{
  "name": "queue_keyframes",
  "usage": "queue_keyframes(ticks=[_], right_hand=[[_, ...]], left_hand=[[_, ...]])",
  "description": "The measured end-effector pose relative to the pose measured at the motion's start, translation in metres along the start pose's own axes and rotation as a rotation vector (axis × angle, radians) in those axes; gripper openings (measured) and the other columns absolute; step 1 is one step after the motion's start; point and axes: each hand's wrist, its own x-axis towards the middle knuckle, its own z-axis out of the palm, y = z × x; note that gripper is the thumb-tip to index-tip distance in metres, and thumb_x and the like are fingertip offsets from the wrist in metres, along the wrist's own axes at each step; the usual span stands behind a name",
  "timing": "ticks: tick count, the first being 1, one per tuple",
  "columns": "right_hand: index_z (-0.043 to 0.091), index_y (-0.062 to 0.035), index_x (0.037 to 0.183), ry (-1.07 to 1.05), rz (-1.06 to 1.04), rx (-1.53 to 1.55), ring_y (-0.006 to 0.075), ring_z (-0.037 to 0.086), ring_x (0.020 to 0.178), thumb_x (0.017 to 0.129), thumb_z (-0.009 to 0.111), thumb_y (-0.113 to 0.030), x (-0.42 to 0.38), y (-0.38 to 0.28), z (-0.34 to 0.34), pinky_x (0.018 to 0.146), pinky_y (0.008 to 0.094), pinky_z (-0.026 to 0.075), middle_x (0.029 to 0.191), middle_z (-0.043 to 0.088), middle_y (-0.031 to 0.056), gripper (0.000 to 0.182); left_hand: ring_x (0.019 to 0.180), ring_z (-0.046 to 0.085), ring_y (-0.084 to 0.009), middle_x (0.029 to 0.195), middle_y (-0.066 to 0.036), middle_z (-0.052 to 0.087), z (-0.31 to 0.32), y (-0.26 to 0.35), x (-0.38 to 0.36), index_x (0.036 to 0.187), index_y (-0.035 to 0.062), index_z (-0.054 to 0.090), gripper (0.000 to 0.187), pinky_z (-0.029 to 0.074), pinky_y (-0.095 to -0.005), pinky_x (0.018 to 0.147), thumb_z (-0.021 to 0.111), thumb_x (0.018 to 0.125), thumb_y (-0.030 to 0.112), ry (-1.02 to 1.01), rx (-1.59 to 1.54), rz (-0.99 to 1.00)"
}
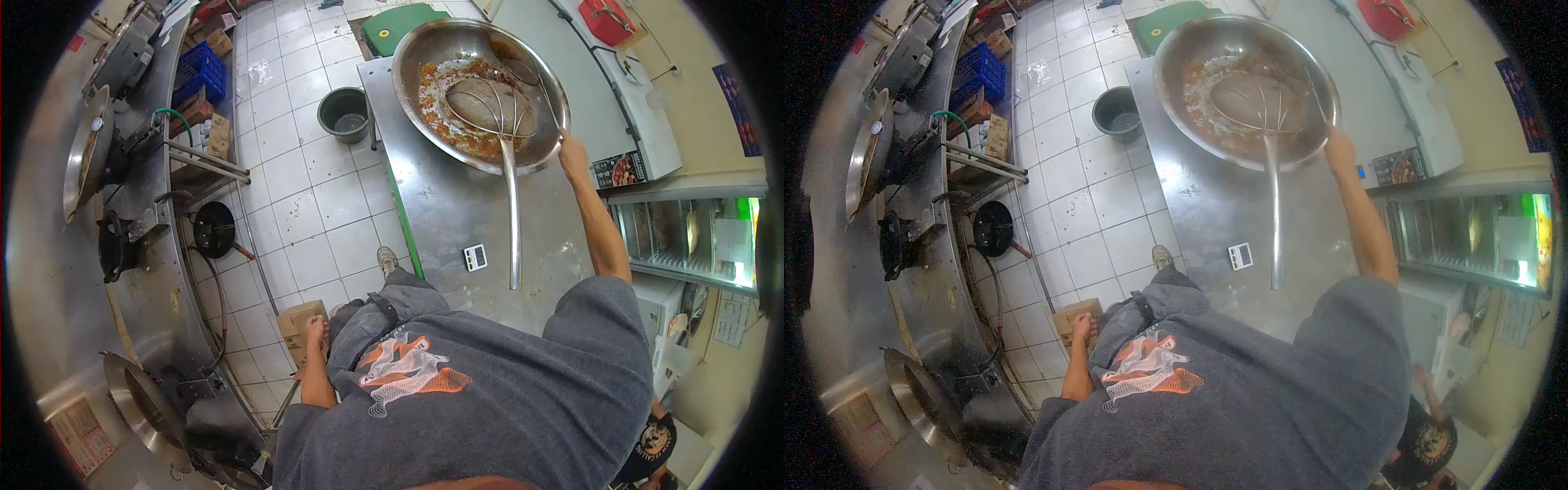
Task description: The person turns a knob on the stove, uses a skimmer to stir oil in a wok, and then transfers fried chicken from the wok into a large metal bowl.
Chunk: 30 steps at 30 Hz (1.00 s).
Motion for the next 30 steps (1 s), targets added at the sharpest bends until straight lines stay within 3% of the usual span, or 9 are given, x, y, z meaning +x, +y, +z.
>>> queue_keyframes(ticks=[4,7,10,13,22,26,30], right_hand=[[0.058,-0.0089,0.112,-0.017,-0.039,-0.049,0.0411,0.060,0.085,0.090,0.039,-0.014,0.004,0.010,0.010,0.072,0.0492,0.046,0.087,0.062,0.0234,0.030],[0.057,-0.0092,0.119,0.019,-0.028,-0.013,0.0413,0.060,0.082,0.086,0.052,-0.012,0.002,0.006,0.008,0.070,0.0487,0.046,0.086,0.063,0.0242,0.033],[0.057,-0.0086,0.118,0.035,0.007,0.031,0.0416,0.060,0.081,0.085,0.053,-0.011,-0.001,0.006,0.010,0.071,0.0482,0.046,0.084,0.063,0.0236,0.033],[0.057,-0.0079,0.118,0.019,-0.101,-0.032,0.0421,0.060,0.081,0.086,0.052,-0.011,0.007,0.022,0.015,0.070,0.0486,0.046,0.083,0.062,0.0234,0.032],[0.057,-0.0073,0.116,0.078,-0.085,0.036,0.0426,0.059,0.082,0.085,0.054,-0.013,0.002,0.021,0.018,0.071,0.0494,0.046,0.086,0.062,0.0241,0.032],[0.058,-0.0057,0.115,0.017,-0.036,0.036,0.0384,0.059,0.091,0.081,0.047,-0.004,-0.003,0.011,0.010,0.078,0.0465,0.046,0.096,0.063,0.0216,0.036],[0.058,-0.0066,0.116,-0.008,-0.012,-0.003,0.0384,0.060,0.091,0.082,0.046,-0.004,0.003,0.012,0.009,0.078,0.0461,0.047,0.095,0.063,0.0217,0.036]], left_hand=[[0.061,0.055,-0.0143,0.077,-0.005,0.059,0.001,-0.001,-0.005,0.103,0.0071,0.053,0.024,0.045,-0.0284,0.047,0.053,0.090,0.027,0.004,0.016,-0.006],[0.060,0.055,-0.0140,0.076,-0.005,0.059,-0.001,-0.007,0.001,0.101,0.0071,0.053,0.023,0.045,-0.0276,0.047,0.053,0.091,0.027,0.013,0.000,-0.001],[0.059,0.054,-0.0134,0.075,-0.005,0.058,-0.002,-0.025,0.012,0.100,0.0072,0.053,0.022,0.044,-0.0271,0.045,0.053,0.091,0.027,-0.004,-0.026,0.031],[0.057,0.053,-0.0130,0.074,-0.005,0.058,-0.003,-0.021,0.005,0.099,0.0074,0.052,0.021,0.043,-0.0264,0.044,0.053,0.091,0.027,-0.001,-0.032,0.002],[0.059,0.056,-0.0132,0.077,-0.004,0.060,0.000,-0.010,-0.006,0.101,0.0081,0.055,0.022,0.045,-0.0275,0.049,0.054,0.090,0.027,0.011,-0.043,-0.021],[0.059,0.056,-0.0132,0.078,-0.005,0.061,-0.002,-0.023,0.007,0.101,0.0076,0.055,0.022,0.045,-0.0277,0.049,0.054,0.090,0.027,0.000,-0.024,0.015],[0.055,0.053,-0.0129,0.072,-0.005,0.058,0.001,-0.012,-0.002,0.099,0.0069,0.052,0.020,0.042,-0.0272,0.041,0.053,0.091,0.025,0.015,-0.020,0.007]])
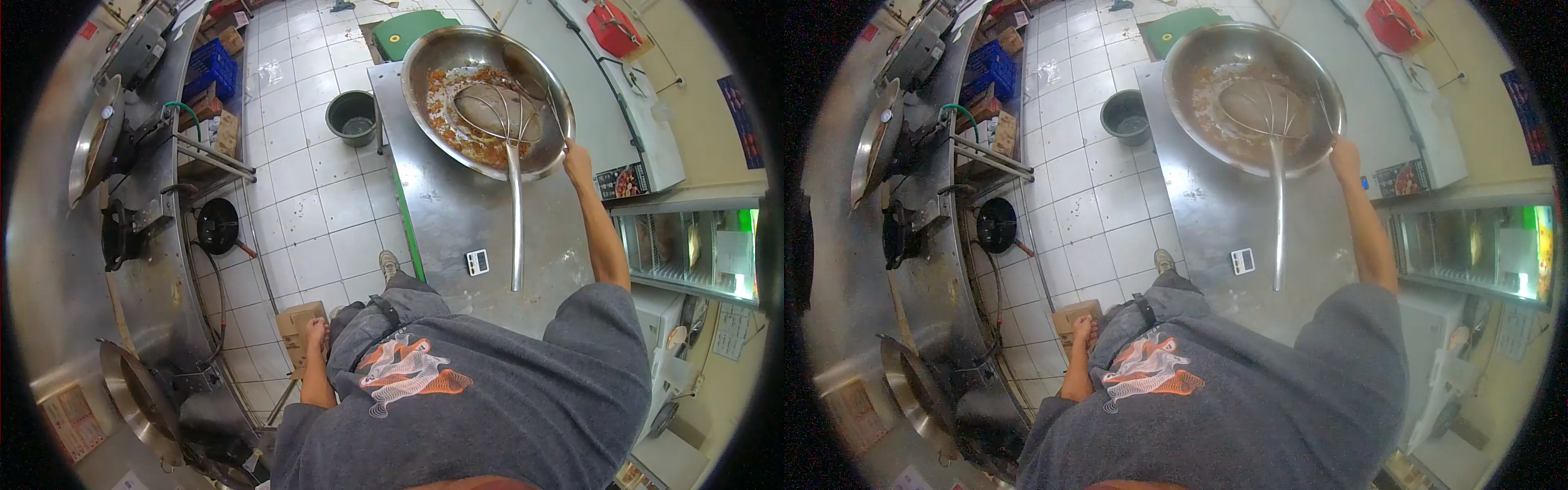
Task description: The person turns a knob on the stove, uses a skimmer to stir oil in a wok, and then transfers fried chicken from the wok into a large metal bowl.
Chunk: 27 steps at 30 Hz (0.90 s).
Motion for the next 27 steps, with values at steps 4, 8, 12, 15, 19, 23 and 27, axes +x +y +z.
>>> queue_keyframes(ticks=[4,8,12,15,19,23,27], right_hand=[[0.058,-0.0065,0.116,-0.038,0.053,-0.033,0.0397,0.059,0.090,0.086,0.043,-0.008,0.000,-0.001,0.002,0.077,0.0466,0.047,0.095,0.063,0.0222,0.034],[0.058,-0.0064,0.116,-0.003,-0.026,-0.013,0.0402,0.059,0.092,0.086,0.042,-0.009,0.006,-0.003,-0.003,0.077,0.0473,0.046,0.095,0.063,0.0225,0.034],[0.057,-0.0066,0.117,-0.065,0.014,-0.015,0.0403,0.058,0.093,0.084,0.043,-0.008,0.002,-0.011,-0.007,0.078,0.0473,0.046,0.096,0.062,0.0229,0.035],[0.057,-0.0062,0.117,-0.052,0.037,-0.001,0.0408,0.057,0.094,0.084,0.044,-0.007,-0.003,-0.015,-0.016,0.079,0.0473,0.046,0.096,0.062,0.0234,0.035],[0.056,-0.0039,0.117,-0.016,-0.018,0.104,0.0401,0.058,0.096,0.089,0.046,-0.014,0.007,-0.007,-0.018,0.080,0.0471,0.045,0.097,0.063,0.0212,0.032],[0.055,-0.0034,0.118,0.106,-0.011,0.391,0.0246,0.060,0.068,0.092,0.050,-0.025,0.001,-0.013,-0.023,0.057,0.0361,0.046,0.079,0.063,0.0110,0.033],[0.055,-0.0096,0.120,-0.309,0.443,0.940,0.0074,0.039,0.045,0.092,0.054,-0.029,-0.032,-0.087,-0.088,0.037,0.0229,0.030,0.064,0.047,-0.0021,0.034]], left_hand=[[0.057,0.055,-0.0128,0.074,-0.004,0.060,-0.002,-0.007,0.005,0.100,0.0079,0.054,0.021,0.044,-0.0282,0.045,0.054,0.090,0.026,-0.017,0.008,-0.004],[0.057,0.056,-0.0125,0.074,-0.003,0.060,-0.004,-0.011,0.012,0.099,0.0091,0.056,0.020,0.044,-0.0288,0.046,0.054,0.089,0.026,-0.021,-0.015,-0.034],[0.057,0.056,-0.0125,0.073,-0.002,0.060,0.000,-0.008,0.002,0.097,0.0095,0.056,0.018,0.044,-0.0286,0.045,0.054,0.089,0.026,0.007,-0.015,-0.023],[0.057,0.056,-0.0124,0.072,-0.001,0.060,-0.001,-0.004,-0.001,0.096,0.0097,0.056,0.018,0.044,-0.0286,0.046,0.054,0.089,0.026,0.027,0.005,-0.024],[0.058,0.057,-0.0121,0.073,-0.002,0.060,-0.002,-0.013,0.001,0.097,0.0098,0.056,0.018,0.044,-0.0285,0.046,0.055,0.089,0.026,0.026,-0.012,-0.015],[0.058,0.056,-0.0116,0.073,-0.002,0.061,0.001,-0.015,0.004,0.096,0.0101,0.056,0.018,0.043,-0.0284,0.046,0.054,0.090,0.027,0.050,0.004,-0.043],[0.056,0.055,-0.0117,0.073,-0.003,0.061,0.004,-0.006,0.003,0.096,0.0097,0.056,0.017,0.043,-0.0282,0.046,0.054,0.088,0.024,0.034,0.007,-0.062]])
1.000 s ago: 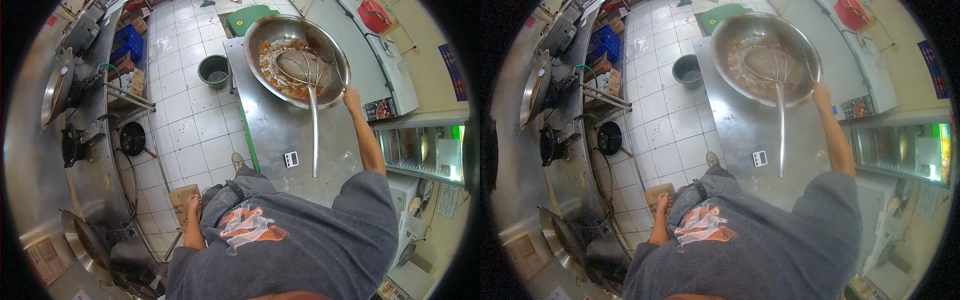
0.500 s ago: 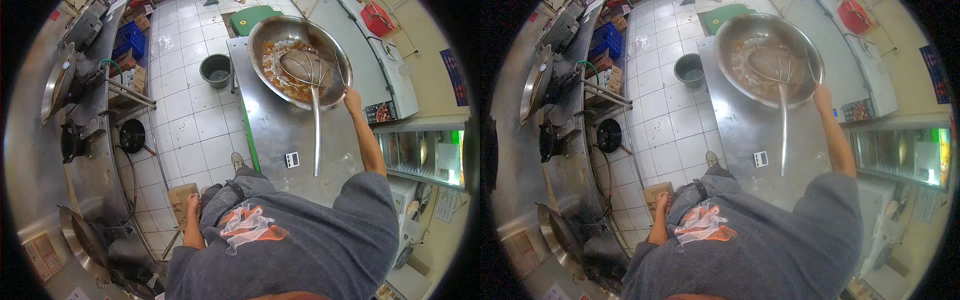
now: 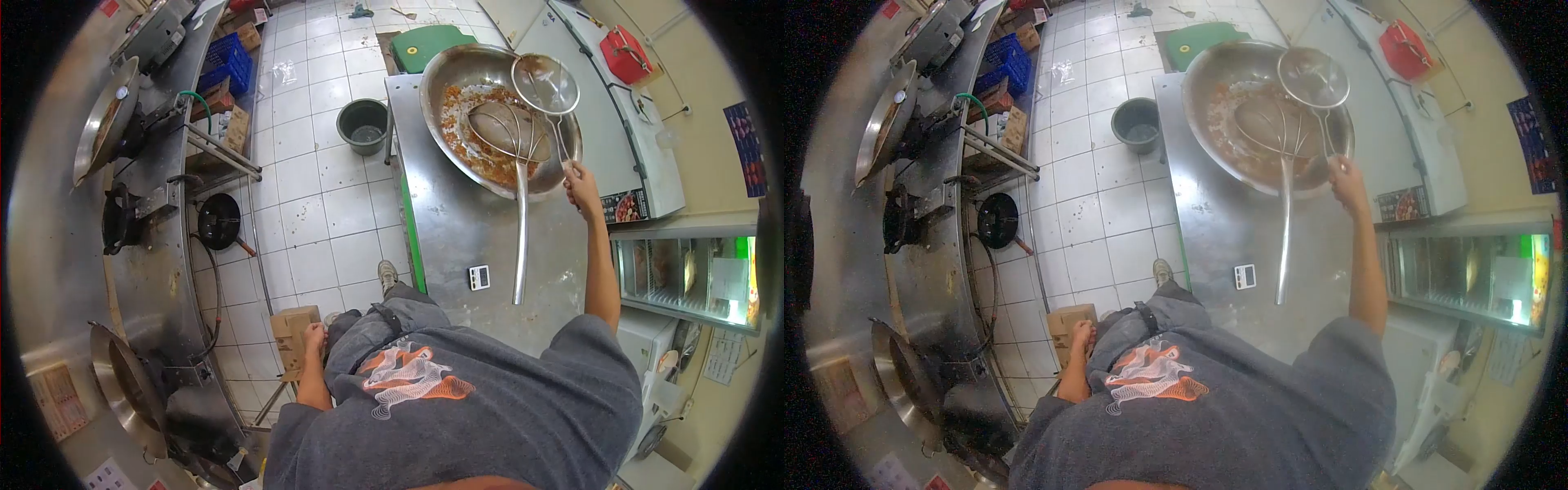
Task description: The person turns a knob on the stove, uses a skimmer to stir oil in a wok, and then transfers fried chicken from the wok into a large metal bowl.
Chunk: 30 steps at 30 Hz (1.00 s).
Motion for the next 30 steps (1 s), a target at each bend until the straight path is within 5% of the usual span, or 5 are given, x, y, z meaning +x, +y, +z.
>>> queue_keyframes(ticks=[17,22,24,26,30], right_hand=[[0.051,-0.0104,0.094,-0.162,0.114,0.455,0.0010,0.031,0.043,0.094,0.050,-0.016,-0.037,-0.048,0.076,0.034,0.0168,0.023,0.060,0.040,-0.0062,0.005],[0.052,-0.0033,0.115,-0.213,-0.200,0.125,0.0018,0.036,0.045,0.095,0.044,-0.014,-0.055,-0.056,0.119,0.037,0.0186,0.027,0.063,0.042,-0.0061,0.024],[0.048,0.0026,0.124,-0.226,-0.325,0.069,0.0131,0.054,0.072,0.092,0.048,-0.014,-0.067,-0.062,0.151,0.055,0.0242,0.044,0.098,0.055,0.0100,0.036],[0.048,0.0057,0.123,-0.264,-0.486,-0.039,0.0225,0.058,0.100,0.089,0.051,-0.009,-0.056,-0.057,0.184,0.072,0.0286,0.050,0.125,0.051,0.0198,0.037],[0.047,0.0043,0.126,-0.623,-1.003,-0.351,0.0191,0.058,0.089,0.089,0.051,-0.007,-0.147,-0.118,0.294,0.066,0.0262,0.049,0.119,0.055,0.0160,0.038]], left_hand=[[0.042,0.051,-0.0161,0.049,-0.006,0.052,0.000,-0.010,0.031,0.069,0.0061,0.058,0.021,0.038,-0.0310,0.036,0.052,0.084,0.020,0.036,-0.134,0.135],[0.051,0.059,-0.0228,0.057,-0.010,0.060,-0.002,-0.066,0.058,0.065,0.0061,0.062,0.034,0.049,-0.0390,0.053,0.045,0.080,0.030,0.027,0.111,0.101],[0.069,0.065,-0.0304,0.074,-0.015,0.066,-0.006,-0.080,0.060,0.081,0.0052,0.067,0.029,0.051,-0.0409,0.068,0.051,0.077,0.029,0.301,0.121,0.119],[0.050,0.056,-0.0218,0.061,-0.010,0.059,-0.031,-0.085,0.024,0.080,0.0076,0.060,0.022,0.044,-0.0368,0.044,0.051,0.081,0.028,0.272,-0.138,0.118],[0.073,0.061,-0.0269,0.078,-0.013,0.064,-0.054,-0.126,0.015,0.086,0.0061,0.064,0.031,0.048,-0.0379,0.064,0.055,0.078,0.035,0.419,-0.229,0.003]])
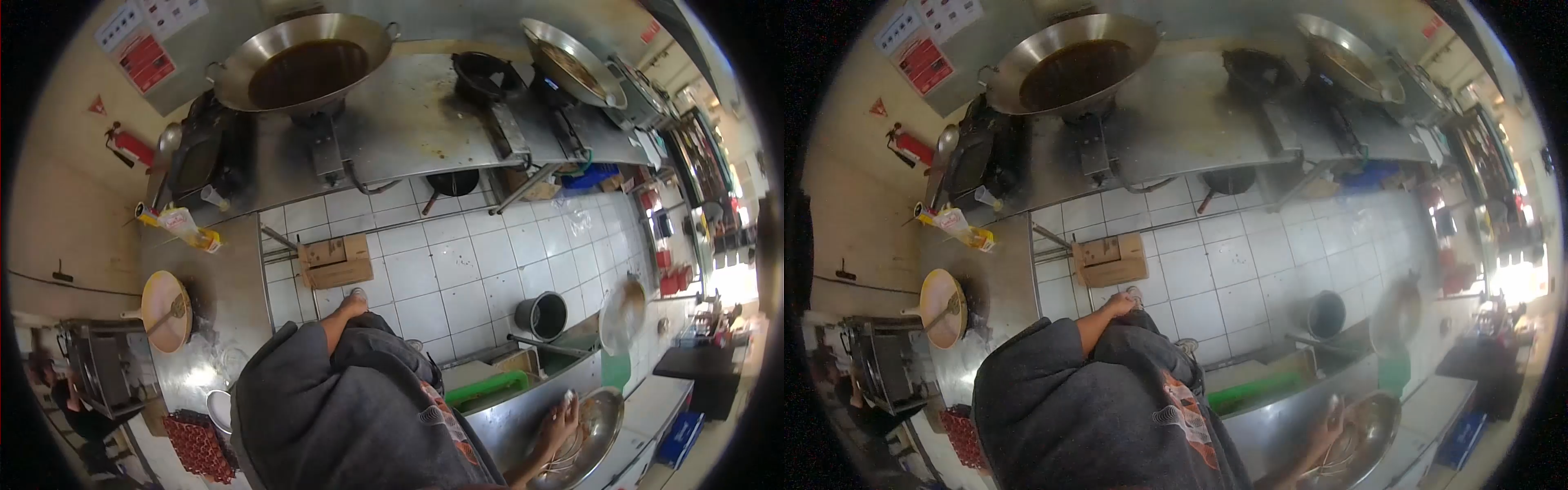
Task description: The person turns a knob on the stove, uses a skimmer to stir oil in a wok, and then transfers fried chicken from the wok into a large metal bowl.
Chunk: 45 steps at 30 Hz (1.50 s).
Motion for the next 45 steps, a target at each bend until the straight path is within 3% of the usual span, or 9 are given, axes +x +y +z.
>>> queue_keyframes(ticks=[6,19,26,29,33,36,38,41,45], right_hand=[[0.053,0.0019,0.120,-0.252,0.264,0.377,0.0116,0.047,0.053,0.084,0.052,0.002,0.111,-0.238,0.125,0.049,0.0263,0.040,0.097,0.058,0.0136,0.036],[0.058,0.0012,0.111,-0.628,-1.100,-0.596,0.0162,0.047,0.038,0.088,0.047,-0.017,0.380,-0.629,0.380,0.036,0.0335,0.036,0.055,0.053,0.0089,0.031],[0.051,0.0017,0.067,-0.949,-0.626,-1.046,0.0146,0.041,0.037,0.084,0.047,-0.014,0.346,-0.727,0.475,0.032,0.0323,0.032,0.048,0.046,0.0081,0.023],[0.053,-0.0048,0.068,-1.340,-0.424,-0.897,0.0084,0.028,0.039,0.087,0.046,-0.014,0.368,-0.737,0.522,0.033,0.0248,0.024,0.052,0.035,-0.0009,0.022],[0.048,-0.0118,0.071,-1.676,-0.215,-0.623,0.0051,0.022,0.042,0.091,0.044,-0.016,0.383,-0.740,0.574,0.035,0.0205,0.019,0.058,0.028,-0.0052,0.021],[0.045,-0.0130,0.063,-1.836,0.058,-0.274,0.0061,0.033,0.044,0.083,0.051,-0.014,0.390,-0.730,0.624,0.037,0.0258,0.026,0.053,0.037,-0.0052,0.021],[0.042,-0.0147,0.071,-2.004,-0.485,-0.189,0.0054,0.029,0.044,0.093,0.043,-0.020,0.407,-0.697,0.707,0.036,0.0224,0.023,0.056,0.034,-0.0043,0.022],[0.043,-0.0150,0.077,-1.919,-0.268,-0.076,0.0053,0.028,0.045,0.097,0.037,-0.022,0.365,-0.714,0.700,0.037,0.0209,0.023,0.059,0.034,-0.0028,0.022],[0.047,-0.0130,0.086,-1.748,-0.133,0.085,0.0065,0.031,0.046,0.097,0.033,-0.018,0.310,-0.730,0.690,0.037,0.0219,0.025,0.064,0.038,-0.0002,0.018]], left_hand=[[0.093,0.062,-0.0327,0.094,-0.017,0.066,-0.058,-0.065,0.006,0.089,0.0063,0.068,0.034,0.049,-0.0386,0.082,0.057,0.076,0.036,0.100,-0.170,-0.108],[0.075,0.064,-0.0293,0.078,-0.014,0.066,-0.077,-0.188,0.015,0.076,0.0042,0.066,0.026,0.050,-0.0395,0.071,0.053,0.073,0.026,0.182,-0.368,-0.163],[0.090,0.063,-0.0340,0.088,-0.021,0.065,-0.036,-0.207,-0.002,0.081,0.0063,0.067,0.025,0.050,-0.0445,0.075,0.055,0.074,0.027,0.252,0.057,-0.059],[0.091,0.063,-0.0358,0.089,-0.021,0.065,-0.014,-0.191,-0.008,0.081,0.0065,0.066,0.025,0.050,-0.0466,0.075,0.057,0.075,0.029,0.415,-0.660,-0.555],[0.090,0.063,-0.0368,0.089,-0.022,0.065,-0.007,-0.186,-0.007,0.088,0.0024,0.066,0.032,0.050,-0.0455,0.076,0.057,0.076,0.030,0.273,-0.028,-0.240],[0.090,0.063,-0.0374,0.091,-0.021,0.065,0.006,-0.168,0.021,0.083,0.0021,0.064,0.032,0.049,-0.0458,0.077,0.060,0.074,0.033,0.332,-0.884,-0.769],[0.084,0.063,-0.0336,0.088,-0.020,0.065,-0.025,-0.151,0.019,0.083,0.0035,0.064,0.034,0.049,-0.0444,0.077,0.061,0.076,0.036,0.303,-0.486,-0.446],[0.073,0.062,-0.0250,0.079,-0.016,0.064,-0.061,-0.141,0.048,0.103,0.0027,0.062,0.039,0.051,-0.0409,0.066,0.056,0.082,0.035,0.126,0.008,-0.252],[0.068,0.063,-0.0203,0.085,-0.010,0.064,-0.101,-0.101,0.049,0.111,0.0021,0.055,0.039,0.049,-0.0340,0.054,0.057,0.083,0.029,0.530,-1.522,-0.499]])
